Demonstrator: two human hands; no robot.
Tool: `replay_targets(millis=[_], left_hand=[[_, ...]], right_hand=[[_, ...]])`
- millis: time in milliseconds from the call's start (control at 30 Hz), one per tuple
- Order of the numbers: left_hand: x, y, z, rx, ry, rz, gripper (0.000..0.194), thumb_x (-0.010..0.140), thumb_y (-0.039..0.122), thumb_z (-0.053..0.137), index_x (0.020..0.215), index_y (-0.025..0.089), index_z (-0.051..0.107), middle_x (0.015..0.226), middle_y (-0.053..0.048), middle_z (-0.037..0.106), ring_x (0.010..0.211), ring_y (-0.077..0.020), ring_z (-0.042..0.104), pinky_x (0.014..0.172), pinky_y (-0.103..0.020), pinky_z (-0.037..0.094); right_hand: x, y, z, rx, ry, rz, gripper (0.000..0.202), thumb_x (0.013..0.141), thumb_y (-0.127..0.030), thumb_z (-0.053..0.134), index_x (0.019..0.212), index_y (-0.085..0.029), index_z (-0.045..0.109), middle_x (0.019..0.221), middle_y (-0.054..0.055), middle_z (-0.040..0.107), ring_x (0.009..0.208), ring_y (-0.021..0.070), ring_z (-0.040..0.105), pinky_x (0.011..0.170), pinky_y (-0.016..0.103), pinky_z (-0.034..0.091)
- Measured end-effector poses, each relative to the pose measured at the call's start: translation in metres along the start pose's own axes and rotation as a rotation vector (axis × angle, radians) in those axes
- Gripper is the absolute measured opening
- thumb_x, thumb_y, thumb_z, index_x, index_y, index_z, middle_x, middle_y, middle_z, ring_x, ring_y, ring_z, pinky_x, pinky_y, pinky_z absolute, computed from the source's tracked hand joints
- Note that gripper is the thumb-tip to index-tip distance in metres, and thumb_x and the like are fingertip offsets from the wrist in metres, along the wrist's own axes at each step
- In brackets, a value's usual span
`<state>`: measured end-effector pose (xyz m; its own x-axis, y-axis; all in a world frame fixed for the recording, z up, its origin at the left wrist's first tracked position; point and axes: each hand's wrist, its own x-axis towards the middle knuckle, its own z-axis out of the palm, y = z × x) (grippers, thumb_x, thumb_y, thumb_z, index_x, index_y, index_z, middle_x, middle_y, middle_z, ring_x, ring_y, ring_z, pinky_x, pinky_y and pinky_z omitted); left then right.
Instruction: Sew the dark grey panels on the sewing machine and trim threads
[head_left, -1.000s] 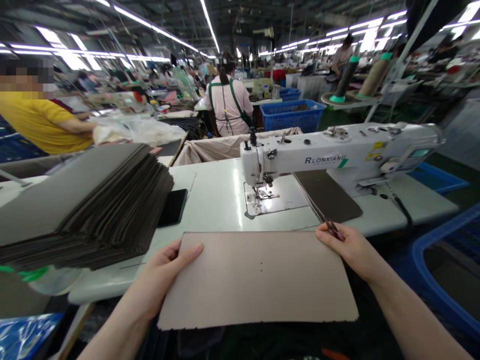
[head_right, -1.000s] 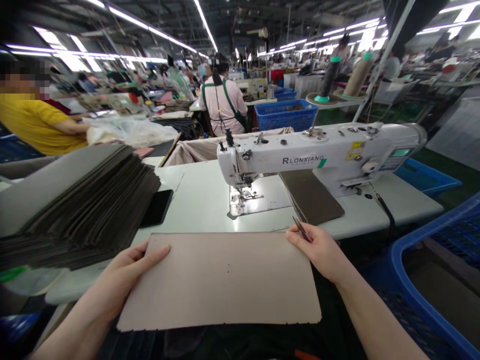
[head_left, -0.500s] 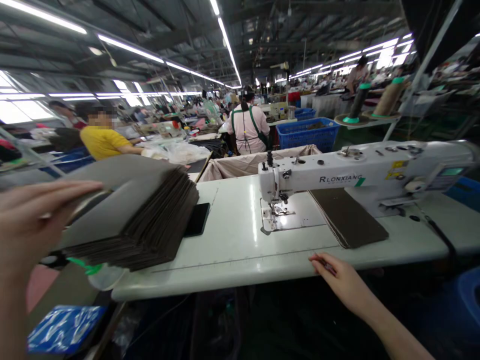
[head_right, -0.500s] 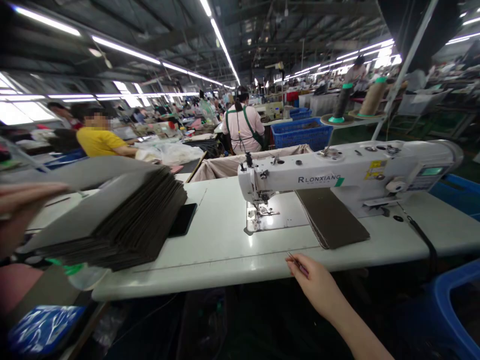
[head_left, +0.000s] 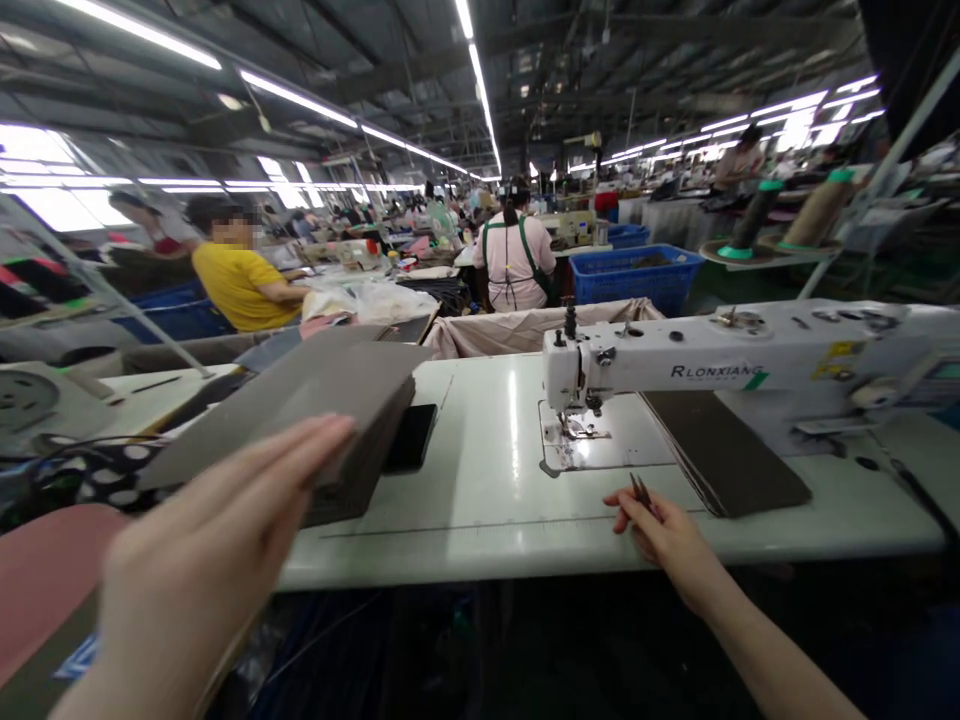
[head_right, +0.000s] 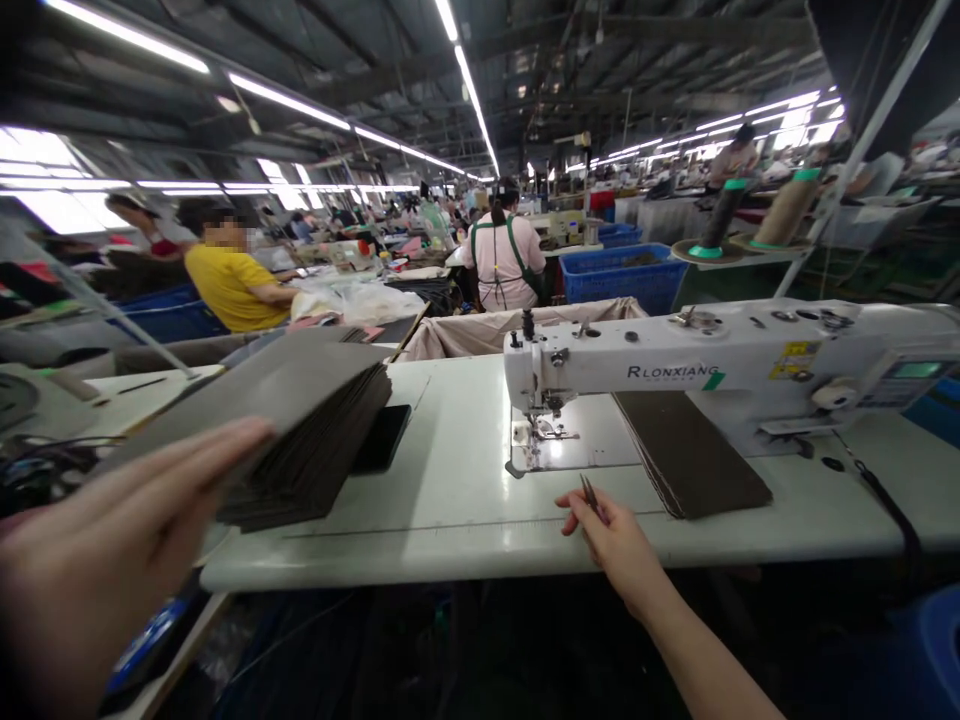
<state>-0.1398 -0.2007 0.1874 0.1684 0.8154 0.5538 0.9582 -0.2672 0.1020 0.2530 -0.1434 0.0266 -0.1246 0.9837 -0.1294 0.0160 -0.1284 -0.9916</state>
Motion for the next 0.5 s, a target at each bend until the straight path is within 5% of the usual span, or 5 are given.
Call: replay_targets(millis=[133,267,367,500], left_hand=[[-0.042,0.069,0.100,0.009,-0.262,0.436,0.067,0.085,0.006,0.036,0.146,0.033,0.038,0.141,0.000,0.053,0.123,-0.0247,0.057,0.096,-0.041,0.057],[-0.083,0.106,0.181,-0.077,-0.405,0.377,0.070,0.082,0.000,0.038,0.147,0.022,0.037,0.141,-0.010,0.052,0.127,-0.0280,0.053,0.098,-0.044,0.054],[-0.097,0.111,0.197,-0.098,-0.399,0.284,0.067,0.085,0.005,0.043,0.149,0.020,0.032,0.149,-0.011,0.041,0.136,-0.0306,0.041,0.105,-0.049,0.047],[-0.103,0.110,0.198,-0.128,-0.369,0.255,0.067,0.088,0.008,0.044,0.151,0.021,0.027,0.152,-0.010,0.037,0.139,-0.0298,0.037,0.107,-0.048,0.045]], right_hand=[[-0.003,0.011,0.014,0.183,0.014,0.047,0.043,0.087,-0.054,0.058,0.101,-0.014,0.060,0.076,0.001,0.055,0.044,0.0025,0.021,0.042,0.020,0.012],[-0.013,0.023,0.007,0.178,-0.004,0.092,0.038,0.089,-0.051,0.057,0.100,-0.015,0.060,0.075,0.000,0.057,0.044,0.0020,0.022,0.041,0.020,0.012],[-0.025,0.032,0.001,0.142,0.001,0.150,0.037,0.091,-0.050,0.055,0.100,-0.015,0.061,0.074,0.000,0.058,0.043,0.0021,0.023,0.041,0.019,0.011],[-0.041,0.048,0.013,0.006,-0.061,0.240,0.036,0.092,-0.048,0.053,0.099,-0.015,0.063,0.073,0.002,0.063,0.044,0.0034,0.029,0.041,0.019,0.017]])
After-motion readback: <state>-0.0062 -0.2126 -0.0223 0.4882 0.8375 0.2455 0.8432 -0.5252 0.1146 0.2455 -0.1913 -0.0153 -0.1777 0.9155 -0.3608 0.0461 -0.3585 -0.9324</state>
